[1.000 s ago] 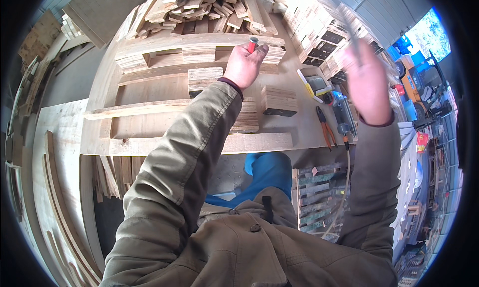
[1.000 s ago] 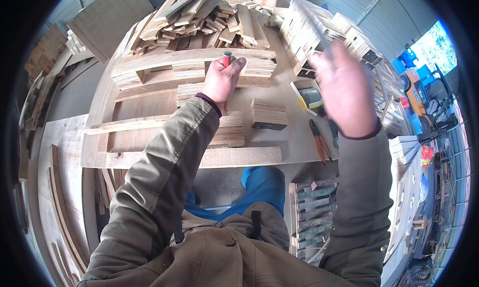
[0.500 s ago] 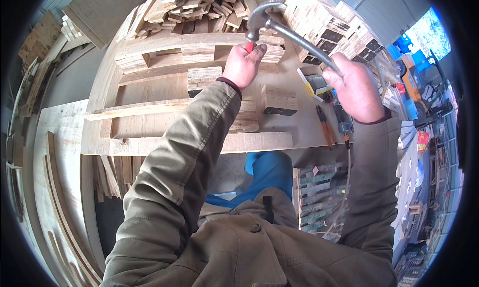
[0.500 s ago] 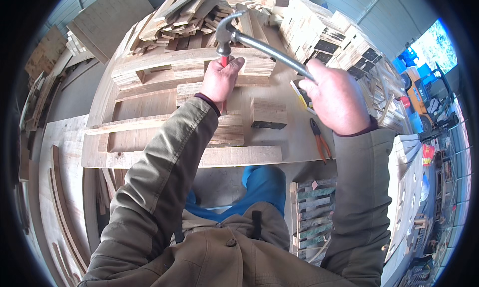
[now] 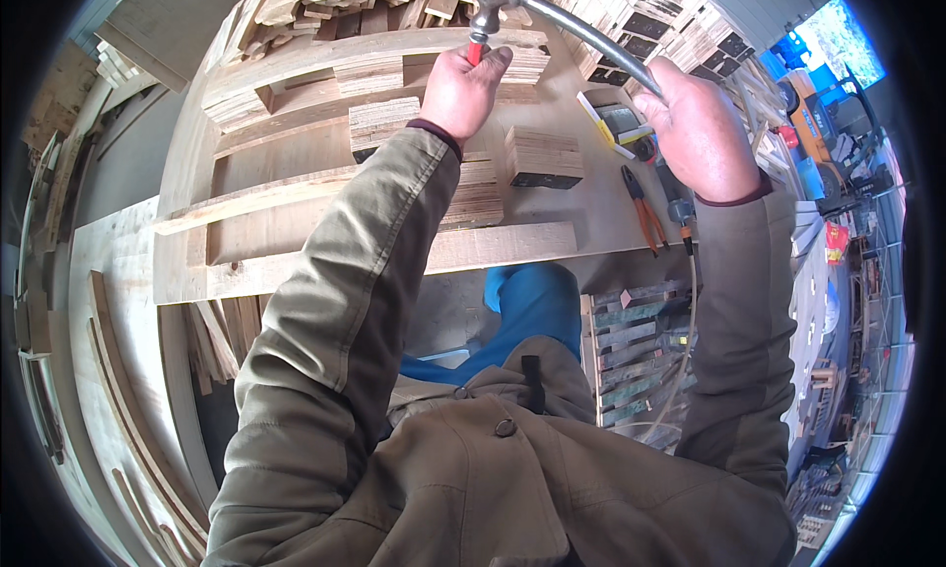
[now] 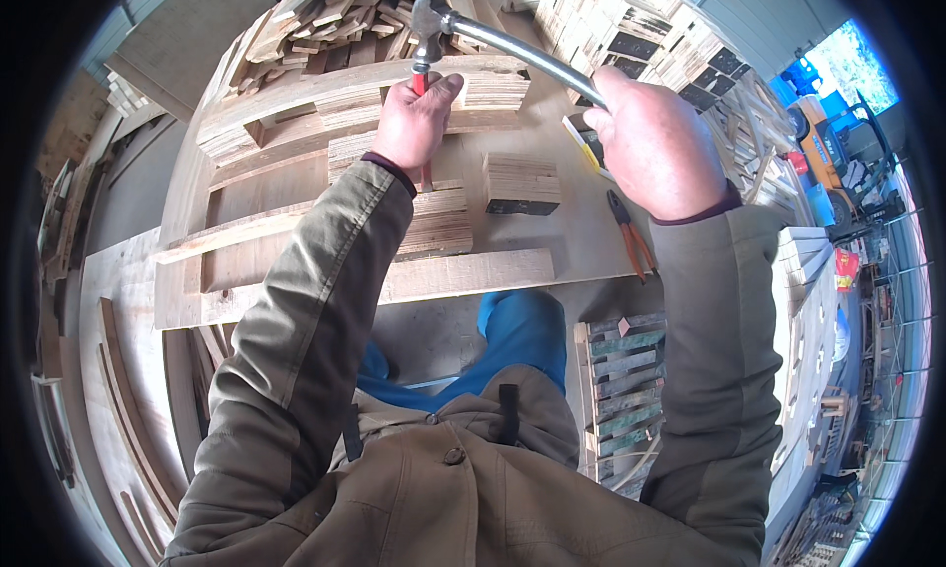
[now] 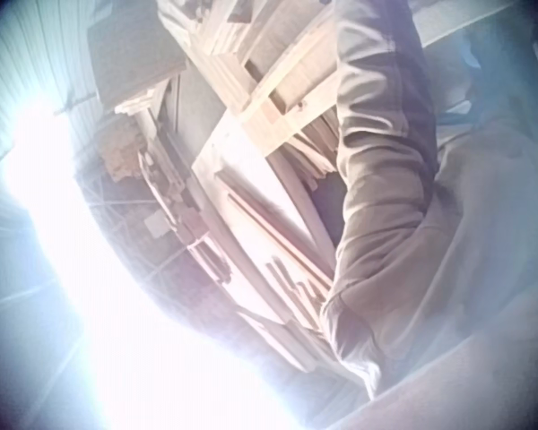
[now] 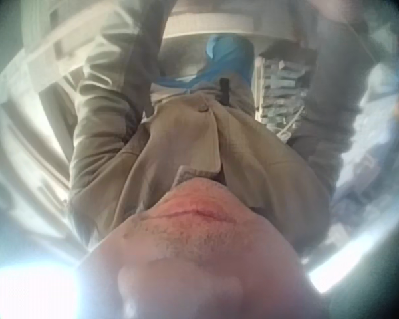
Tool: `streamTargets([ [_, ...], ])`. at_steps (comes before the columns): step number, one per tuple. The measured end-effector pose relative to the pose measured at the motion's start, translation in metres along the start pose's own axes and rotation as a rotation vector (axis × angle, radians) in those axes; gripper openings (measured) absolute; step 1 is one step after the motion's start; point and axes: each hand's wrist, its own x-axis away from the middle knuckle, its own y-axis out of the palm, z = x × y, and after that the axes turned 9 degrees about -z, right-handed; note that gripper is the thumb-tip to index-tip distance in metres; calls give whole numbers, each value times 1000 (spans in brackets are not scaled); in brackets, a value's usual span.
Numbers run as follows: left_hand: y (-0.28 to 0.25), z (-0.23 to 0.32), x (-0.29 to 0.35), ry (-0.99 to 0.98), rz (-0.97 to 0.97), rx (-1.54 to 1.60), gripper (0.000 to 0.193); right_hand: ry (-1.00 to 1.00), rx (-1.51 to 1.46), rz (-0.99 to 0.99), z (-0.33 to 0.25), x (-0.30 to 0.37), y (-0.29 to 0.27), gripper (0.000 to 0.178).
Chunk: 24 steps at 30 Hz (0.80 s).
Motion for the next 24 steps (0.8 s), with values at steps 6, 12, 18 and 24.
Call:
streamTargets([
  [6,24,-1,6,237,-16,-174,35,-33,-12,-48,1,8,10,16],
  [12,17,3,6,65,-47,-132,37,29,-152,-37,15,9,3,17],
  [18,17,7,6,15,-34,-145,42,52,-493,412,27,5,-38,24],
  [24,15,0,4,59,-50,-152,43,62,-242,260,12,18,0,16],
])
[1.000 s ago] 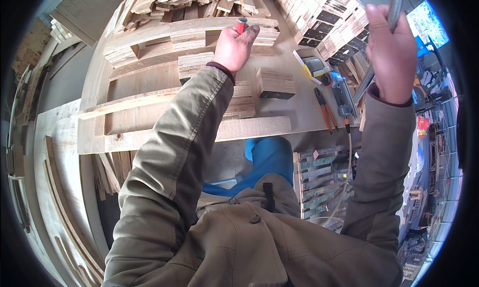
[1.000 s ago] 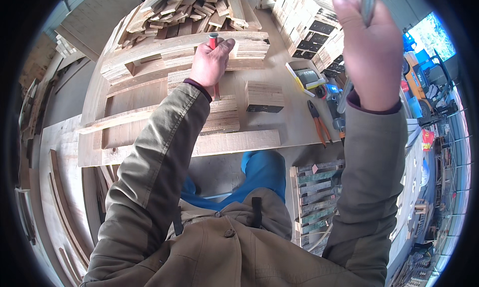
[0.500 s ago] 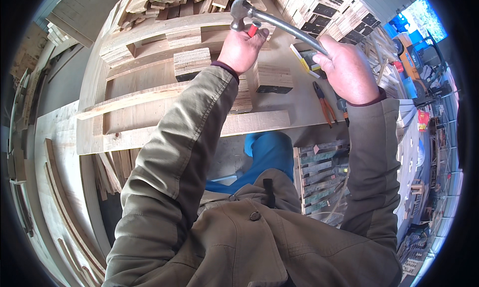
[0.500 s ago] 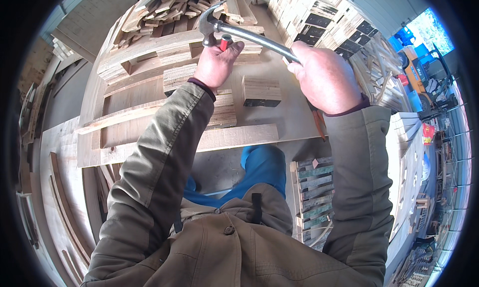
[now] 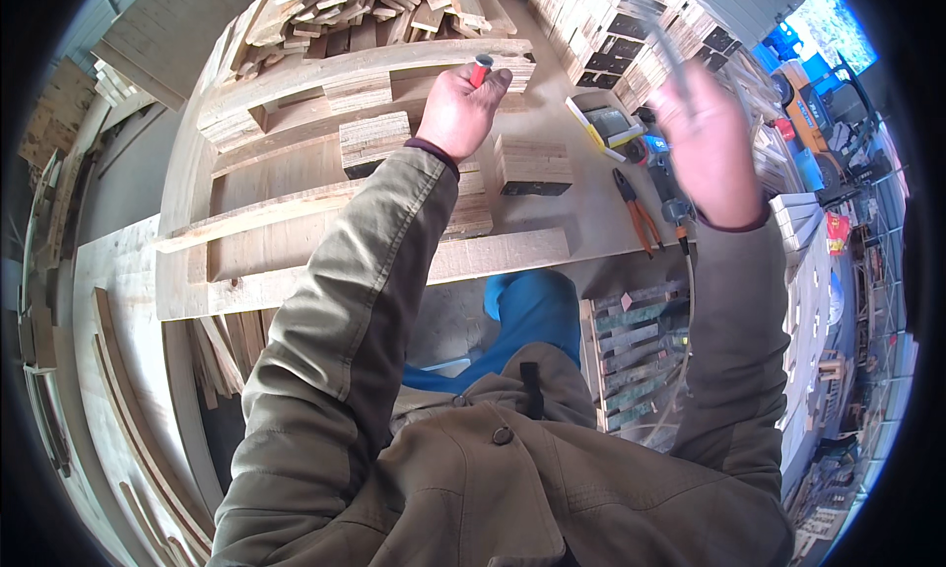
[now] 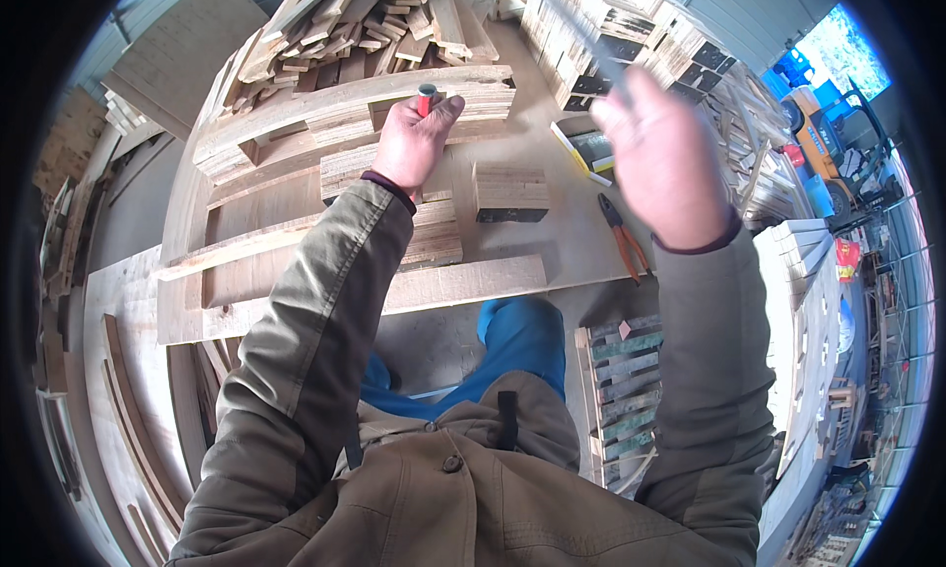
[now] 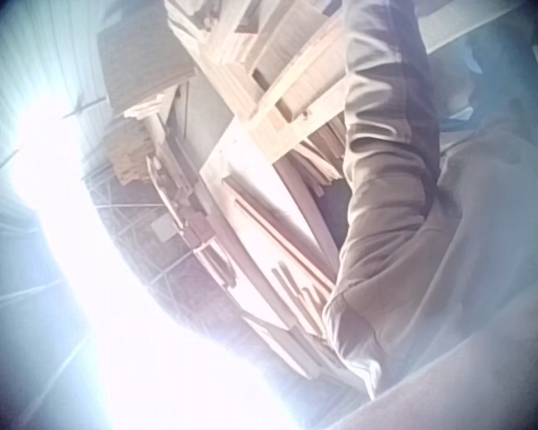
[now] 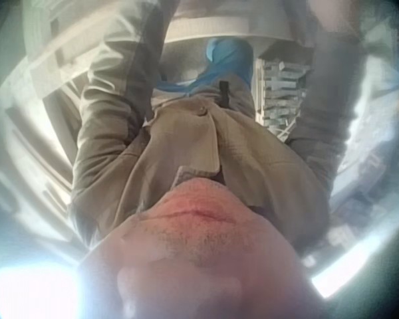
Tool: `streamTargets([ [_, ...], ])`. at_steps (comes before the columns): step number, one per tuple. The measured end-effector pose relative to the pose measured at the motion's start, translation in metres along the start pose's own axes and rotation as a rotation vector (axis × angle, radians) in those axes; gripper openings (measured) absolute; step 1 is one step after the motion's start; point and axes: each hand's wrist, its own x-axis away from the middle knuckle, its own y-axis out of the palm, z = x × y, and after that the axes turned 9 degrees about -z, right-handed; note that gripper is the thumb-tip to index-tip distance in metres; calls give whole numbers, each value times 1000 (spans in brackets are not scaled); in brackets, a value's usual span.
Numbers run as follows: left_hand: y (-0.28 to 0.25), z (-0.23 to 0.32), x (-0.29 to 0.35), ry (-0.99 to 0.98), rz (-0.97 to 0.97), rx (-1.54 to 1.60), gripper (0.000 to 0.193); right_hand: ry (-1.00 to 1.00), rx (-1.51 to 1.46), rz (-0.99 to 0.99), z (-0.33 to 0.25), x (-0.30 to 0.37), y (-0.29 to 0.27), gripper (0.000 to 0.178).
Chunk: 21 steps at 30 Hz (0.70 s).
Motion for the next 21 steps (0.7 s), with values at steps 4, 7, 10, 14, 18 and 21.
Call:
streamTargets([
  [4,1,-8,5,-38,18,-14,42,53,100,-244,2,20,17,16],
  [7,-3,-13,5,-43,19,38,41,15,111,-228,6,22,16,14],
  [10,-6,-14,0,-21,39,46,40,6,92,-217,7,20,22,15],
  [14,-10,-14,2,-46,42,117,40,-8,67,-215,7,18,29,14],
  [18,-7,-11,5,-57,34,35,40,10,41,-221,6,14,22,15],
  [21,-2,-7,7,-50,33,17,40,25,-92,-145,3,10,10,15],
])
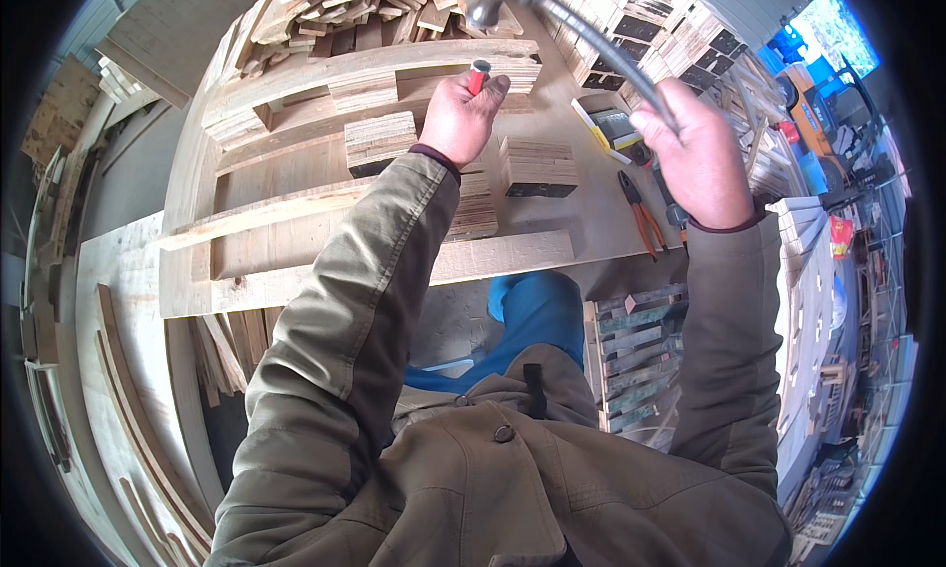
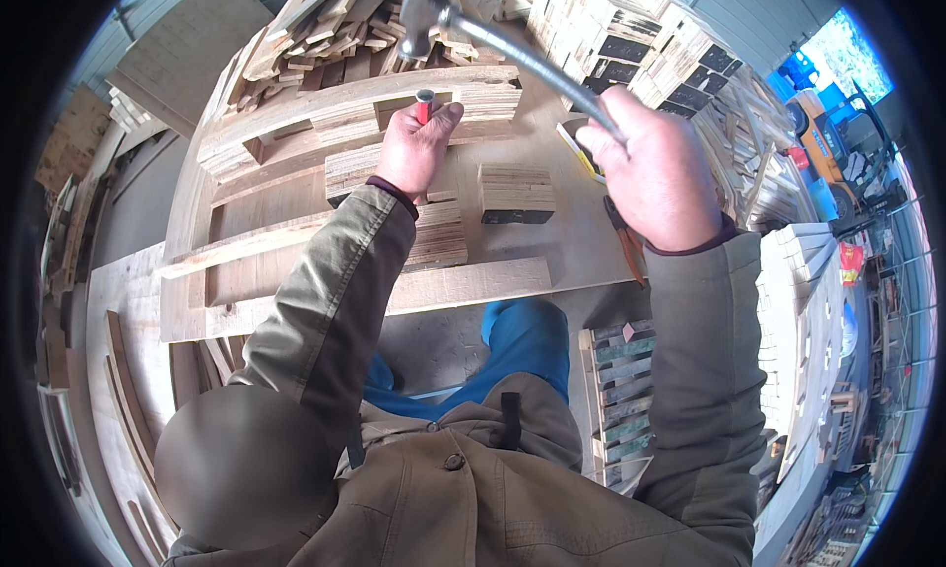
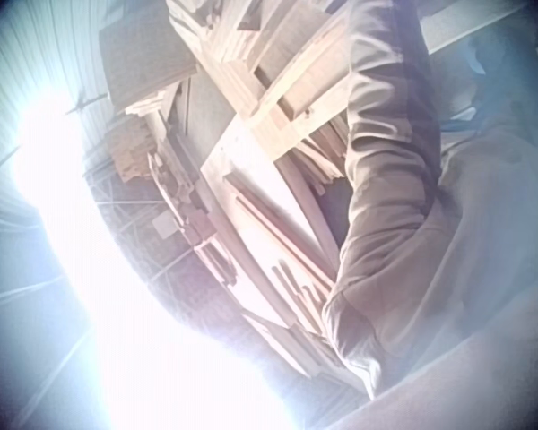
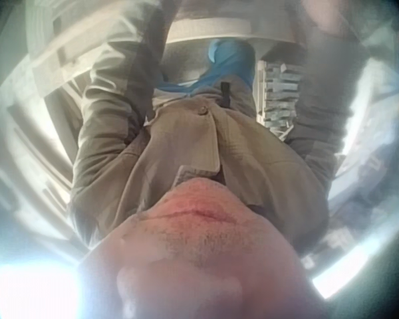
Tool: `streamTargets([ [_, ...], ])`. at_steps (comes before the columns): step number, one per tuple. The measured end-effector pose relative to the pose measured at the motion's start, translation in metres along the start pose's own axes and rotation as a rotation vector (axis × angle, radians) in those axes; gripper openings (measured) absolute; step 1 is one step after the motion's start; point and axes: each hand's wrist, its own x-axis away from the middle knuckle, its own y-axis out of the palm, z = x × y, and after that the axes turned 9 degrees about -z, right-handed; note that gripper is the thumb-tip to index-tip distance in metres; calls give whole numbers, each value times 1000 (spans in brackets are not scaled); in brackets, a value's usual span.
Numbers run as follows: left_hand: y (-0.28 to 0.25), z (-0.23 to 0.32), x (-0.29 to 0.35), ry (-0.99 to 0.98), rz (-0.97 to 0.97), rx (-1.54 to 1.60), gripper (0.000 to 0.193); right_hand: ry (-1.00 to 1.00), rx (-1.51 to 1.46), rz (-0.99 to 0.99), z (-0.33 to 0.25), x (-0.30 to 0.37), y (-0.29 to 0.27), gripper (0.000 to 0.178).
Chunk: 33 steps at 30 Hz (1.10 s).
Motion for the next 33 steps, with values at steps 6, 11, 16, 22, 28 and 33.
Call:
streamTargets([
  [6,0,-1,0,38,5,13,41,-78,-371,281,-5,-3,6,15],
  [11,-4,-10,0,-20,-22,0,42,13,306,-38,0,10,25,15],
  [16,-3,-13,-2,-6,2,82,42,56,253,-99,14,18,31,16],
  [22,-1,-6,1,15,-5,15,41,70,-34,-59,26,12,17,15],
  [28,1,-4,1,7,-15,16,40,117,-216,428,16,-16,-50,22],
  [33,0,-6,1,8,-30,41,39,9,-91,452,4,-12,-3,20],
])
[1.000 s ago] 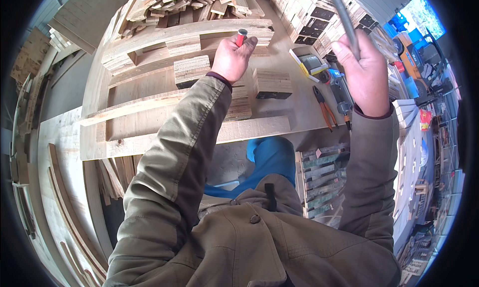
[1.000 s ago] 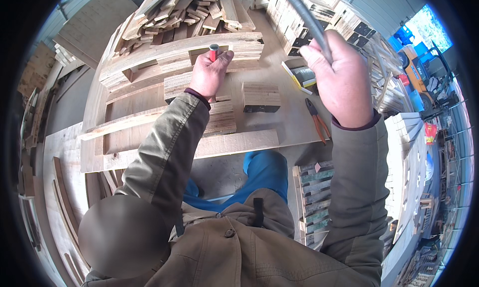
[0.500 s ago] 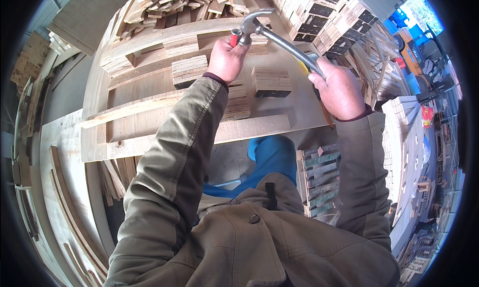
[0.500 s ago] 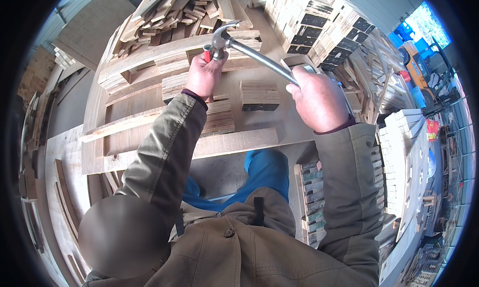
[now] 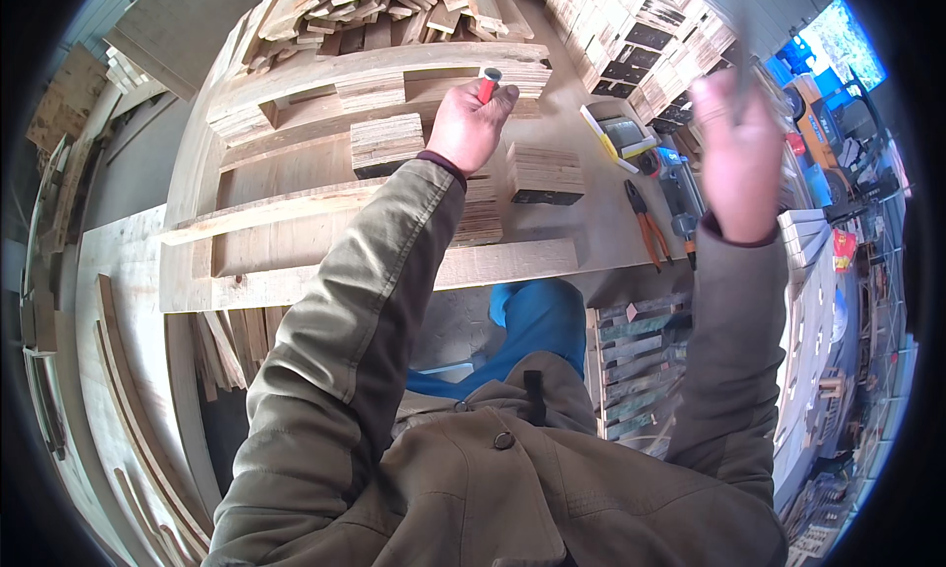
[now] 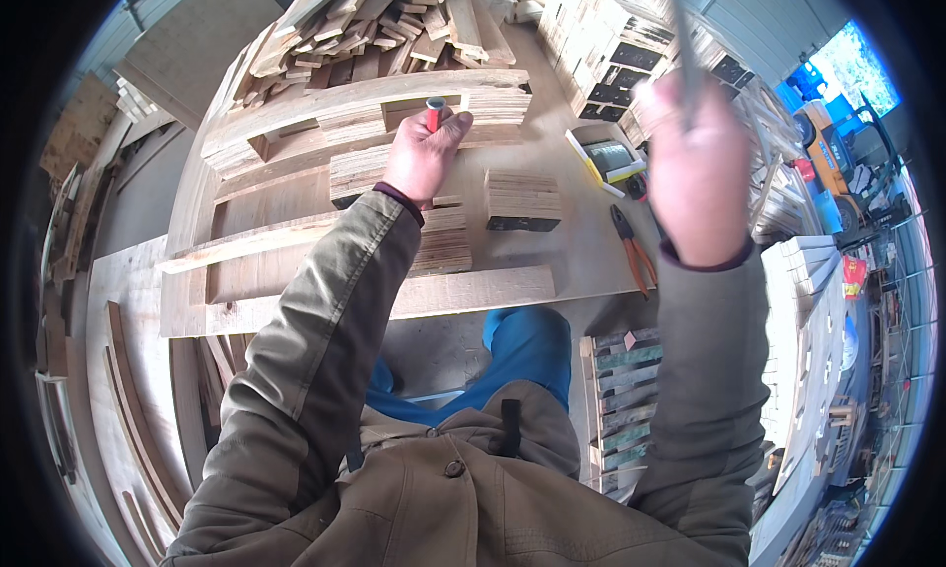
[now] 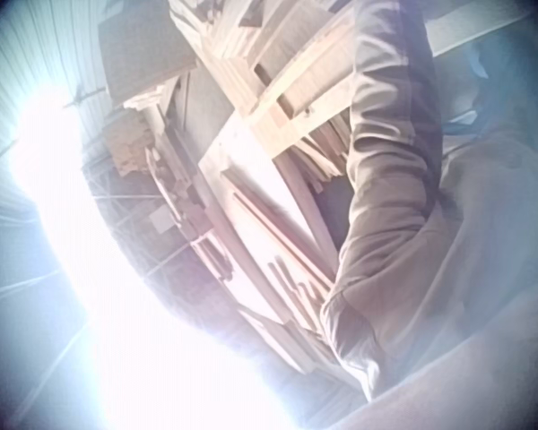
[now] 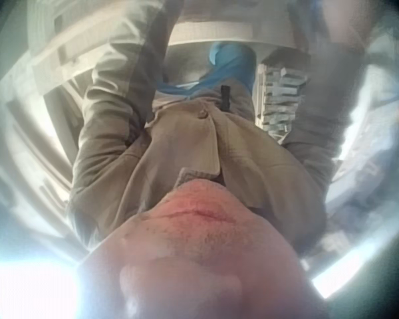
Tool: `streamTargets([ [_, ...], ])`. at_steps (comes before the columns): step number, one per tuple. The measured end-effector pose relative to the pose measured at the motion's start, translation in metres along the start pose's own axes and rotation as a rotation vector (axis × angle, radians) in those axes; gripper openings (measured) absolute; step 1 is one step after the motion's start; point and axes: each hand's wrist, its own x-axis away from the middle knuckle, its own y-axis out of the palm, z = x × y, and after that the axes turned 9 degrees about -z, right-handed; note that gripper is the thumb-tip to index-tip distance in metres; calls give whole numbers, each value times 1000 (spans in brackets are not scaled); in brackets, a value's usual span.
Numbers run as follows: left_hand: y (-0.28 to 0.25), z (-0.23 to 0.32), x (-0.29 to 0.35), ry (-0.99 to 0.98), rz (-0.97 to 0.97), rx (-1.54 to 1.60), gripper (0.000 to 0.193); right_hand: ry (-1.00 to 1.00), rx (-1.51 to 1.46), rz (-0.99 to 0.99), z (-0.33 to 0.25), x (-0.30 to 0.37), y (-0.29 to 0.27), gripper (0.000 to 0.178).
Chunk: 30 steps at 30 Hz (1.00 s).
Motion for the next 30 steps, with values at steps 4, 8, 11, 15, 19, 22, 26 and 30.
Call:
streamTargets([
  [4,-1,-2,3,11,8,-17,38,-17,351,-442,12,35,19,14],
  [8,-1,-5,4,-41,23,-21,38,22,249,-403,23,42,20,18],
  [11,1,-6,1,4,30,6,38,5,303,-483,25,44,22,18],
  [15,-1,-9,1,-1,14,-9,38,8,183,-468,25,40,19,19],
  [19,-2,-11,0,-7,3,-7,38,153,-107,-284,18,3,-12,20],
  [22,-2,-11,0,-1,-1,-6,38,189,-494,39,7,-24,-46,16],
  [26,-1,-8,1,2,14,-40,38,125,-405,126,7,-21,-34,16],
  [30,0,-6,4,30,15,-15,38,-101,278,-354,20,26,13,16],
])
